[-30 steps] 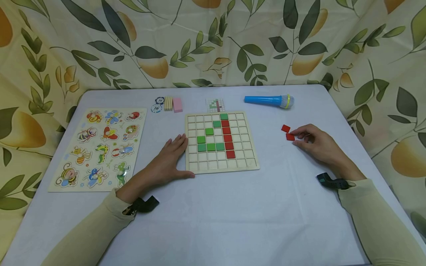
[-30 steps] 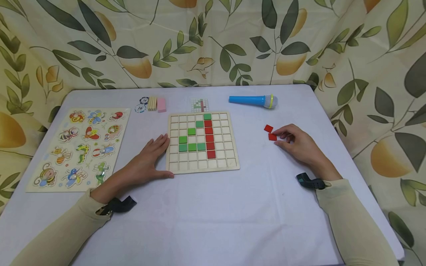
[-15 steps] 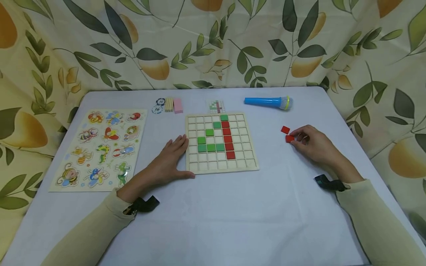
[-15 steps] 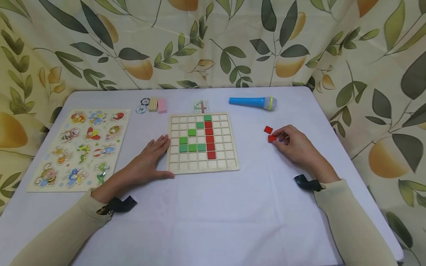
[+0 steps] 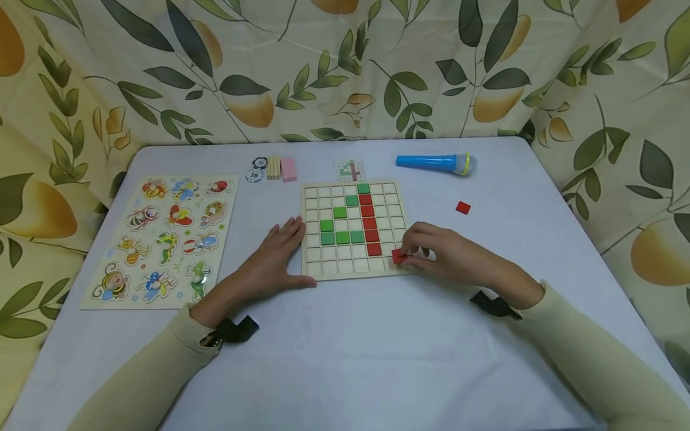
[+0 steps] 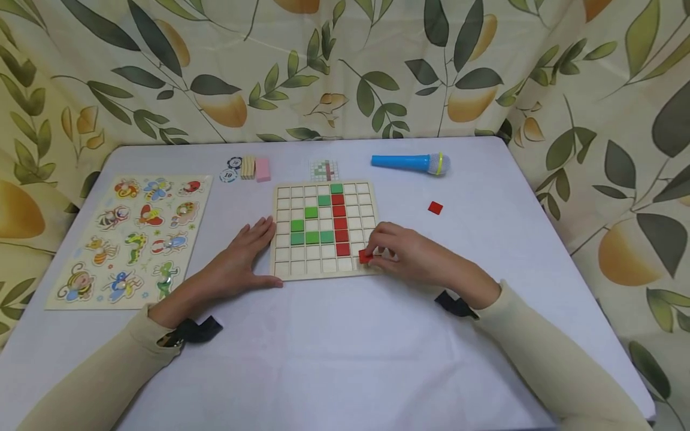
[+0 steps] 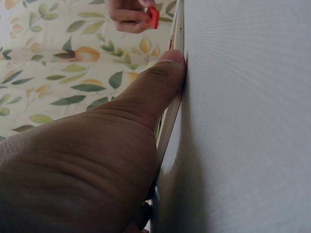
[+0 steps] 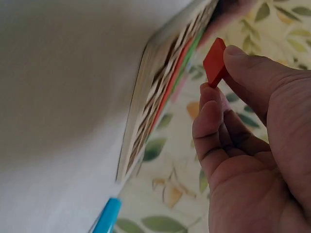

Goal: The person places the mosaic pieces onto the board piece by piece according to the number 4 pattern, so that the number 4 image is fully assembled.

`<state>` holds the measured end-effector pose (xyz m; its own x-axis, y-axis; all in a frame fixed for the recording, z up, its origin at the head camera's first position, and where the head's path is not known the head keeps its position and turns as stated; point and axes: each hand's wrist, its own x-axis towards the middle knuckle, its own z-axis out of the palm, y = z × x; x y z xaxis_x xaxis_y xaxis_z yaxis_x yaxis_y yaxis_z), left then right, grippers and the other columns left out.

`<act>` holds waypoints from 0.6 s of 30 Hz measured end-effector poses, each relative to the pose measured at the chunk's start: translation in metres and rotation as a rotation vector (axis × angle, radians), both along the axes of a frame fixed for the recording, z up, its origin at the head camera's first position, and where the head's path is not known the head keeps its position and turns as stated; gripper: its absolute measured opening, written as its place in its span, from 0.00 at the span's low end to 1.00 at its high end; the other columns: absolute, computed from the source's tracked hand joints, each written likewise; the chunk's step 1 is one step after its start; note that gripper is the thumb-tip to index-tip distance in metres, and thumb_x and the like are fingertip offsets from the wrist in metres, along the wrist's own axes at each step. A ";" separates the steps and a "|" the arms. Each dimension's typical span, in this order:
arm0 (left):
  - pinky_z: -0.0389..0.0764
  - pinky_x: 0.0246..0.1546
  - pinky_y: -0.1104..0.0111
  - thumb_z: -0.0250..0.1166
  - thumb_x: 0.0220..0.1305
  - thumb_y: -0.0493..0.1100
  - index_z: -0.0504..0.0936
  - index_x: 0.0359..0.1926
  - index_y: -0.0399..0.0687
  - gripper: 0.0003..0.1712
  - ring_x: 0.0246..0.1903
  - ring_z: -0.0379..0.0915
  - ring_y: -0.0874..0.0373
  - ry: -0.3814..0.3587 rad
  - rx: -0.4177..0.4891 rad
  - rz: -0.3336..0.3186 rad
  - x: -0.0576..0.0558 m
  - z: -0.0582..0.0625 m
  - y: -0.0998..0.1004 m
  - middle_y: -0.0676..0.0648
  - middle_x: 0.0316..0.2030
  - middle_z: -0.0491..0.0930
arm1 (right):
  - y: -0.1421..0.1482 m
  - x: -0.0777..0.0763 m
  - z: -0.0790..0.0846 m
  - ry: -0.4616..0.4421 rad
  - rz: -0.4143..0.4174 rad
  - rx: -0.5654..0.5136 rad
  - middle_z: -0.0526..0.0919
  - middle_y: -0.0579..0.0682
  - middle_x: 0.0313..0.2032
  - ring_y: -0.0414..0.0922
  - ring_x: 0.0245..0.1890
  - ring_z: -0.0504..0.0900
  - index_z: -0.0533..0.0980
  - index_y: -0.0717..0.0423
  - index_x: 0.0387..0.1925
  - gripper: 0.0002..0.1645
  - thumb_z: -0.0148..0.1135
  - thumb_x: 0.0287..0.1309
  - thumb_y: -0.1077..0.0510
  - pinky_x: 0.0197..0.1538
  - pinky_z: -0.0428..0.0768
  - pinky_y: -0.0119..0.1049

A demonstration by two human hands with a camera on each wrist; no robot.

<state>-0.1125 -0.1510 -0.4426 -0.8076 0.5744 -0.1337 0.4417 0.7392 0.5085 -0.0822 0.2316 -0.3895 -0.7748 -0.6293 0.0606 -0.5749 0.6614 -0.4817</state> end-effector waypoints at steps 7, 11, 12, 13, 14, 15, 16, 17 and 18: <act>0.37 0.89 0.50 0.80 0.54 0.68 0.44 0.86 0.42 0.75 0.88 0.30 0.48 -0.005 0.000 0.006 0.000 -0.003 0.000 0.44 0.88 0.39 | -0.029 -0.004 -0.010 0.021 0.146 -0.012 0.81 0.43 0.45 0.37 0.47 0.80 0.86 0.47 0.40 0.08 0.77 0.62 0.60 0.48 0.88 0.31; 0.37 0.90 0.51 0.79 0.55 0.69 0.44 0.86 0.42 0.75 0.88 0.30 0.49 -0.004 -0.006 0.006 -0.002 -0.004 0.000 0.44 0.88 0.39 | -0.036 -0.005 -0.013 0.055 0.170 -0.007 0.81 0.46 0.44 0.39 0.47 0.80 0.87 0.50 0.40 0.08 0.77 0.61 0.63 0.48 0.88 0.32; 0.37 0.90 0.50 0.79 0.55 0.69 0.44 0.86 0.42 0.75 0.88 0.30 0.49 -0.005 -0.006 0.006 -0.002 -0.004 0.000 0.44 0.88 0.39 | -0.037 -0.005 -0.014 0.062 0.172 -0.004 0.81 0.46 0.44 0.39 0.47 0.80 0.87 0.50 0.40 0.07 0.77 0.61 0.63 0.49 0.88 0.32; 0.37 0.90 0.51 0.79 0.55 0.69 0.44 0.86 0.43 0.75 0.88 0.30 0.49 -0.007 -0.007 0.007 -0.003 -0.004 0.000 0.44 0.88 0.39 | -0.038 -0.005 -0.014 0.067 0.171 -0.001 0.81 0.46 0.45 0.39 0.47 0.80 0.87 0.50 0.39 0.07 0.77 0.61 0.63 0.49 0.88 0.32; 0.37 0.90 0.51 0.79 0.55 0.69 0.44 0.86 0.43 0.75 0.88 0.30 0.50 -0.011 -0.007 0.009 -0.003 -0.003 0.000 0.45 0.88 0.39 | -0.039 -0.006 -0.015 0.076 0.172 0.005 0.82 0.46 0.45 0.40 0.47 0.80 0.88 0.50 0.39 0.07 0.77 0.60 0.63 0.49 0.88 0.33; 0.37 0.90 0.51 0.79 0.55 0.69 0.44 0.86 0.43 0.75 0.88 0.30 0.49 -0.013 -0.005 0.009 -0.003 -0.003 0.000 0.45 0.88 0.39 | -0.039 -0.006 -0.015 0.086 0.174 0.013 0.82 0.47 0.45 0.40 0.47 0.80 0.88 0.51 0.39 0.07 0.78 0.60 0.63 0.49 0.88 0.33; 0.36 0.90 0.51 0.79 0.55 0.69 0.44 0.86 0.43 0.75 0.88 0.30 0.50 -0.015 -0.008 0.010 -0.003 -0.003 -0.001 0.45 0.88 0.38 | -0.040 -0.007 -0.016 0.094 0.177 0.021 0.82 0.47 0.45 0.40 0.47 0.80 0.88 0.51 0.38 0.07 0.78 0.60 0.63 0.48 0.88 0.33; 0.37 0.90 0.51 0.79 0.55 0.69 0.44 0.86 0.43 0.75 0.88 0.30 0.49 -0.014 -0.008 0.009 -0.003 -0.003 -0.001 0.45 0.88 0.38 | -0.041 -0.007 -0.016 0.100 0.177 0.027 0.82 0.47 0.44 0.40 0.47 0.79 0.88 0.50 0.38 0.07 0.78 0.60 0.63 0.48 0.88 0.33; 0.37 0.90 0.51 0.79 0.55 0.69 0.44 0.86 0.42 0.75 0.88 0.30 0.49 -0.013 -0.008 0.008 -0.003 -0.003 -0.001 0.44 0.88 0.39 | -0.041 -0.007 -0.016 0.103 0.180 0.031 0.82 0.48 0.44 0.40 0.47 0.79 0.88 0.50 0.37 0.07 0.78 0.59 0.63 0.48 0.88 0.33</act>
<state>-0.1151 -0.1524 -0.4455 -0.8101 0.5671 -0.1485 0.4294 0.7465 0.5083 -0.0896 0.1902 -0.4059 -0.6406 -0.7596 0.1126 -0.7303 0.5573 -0.3951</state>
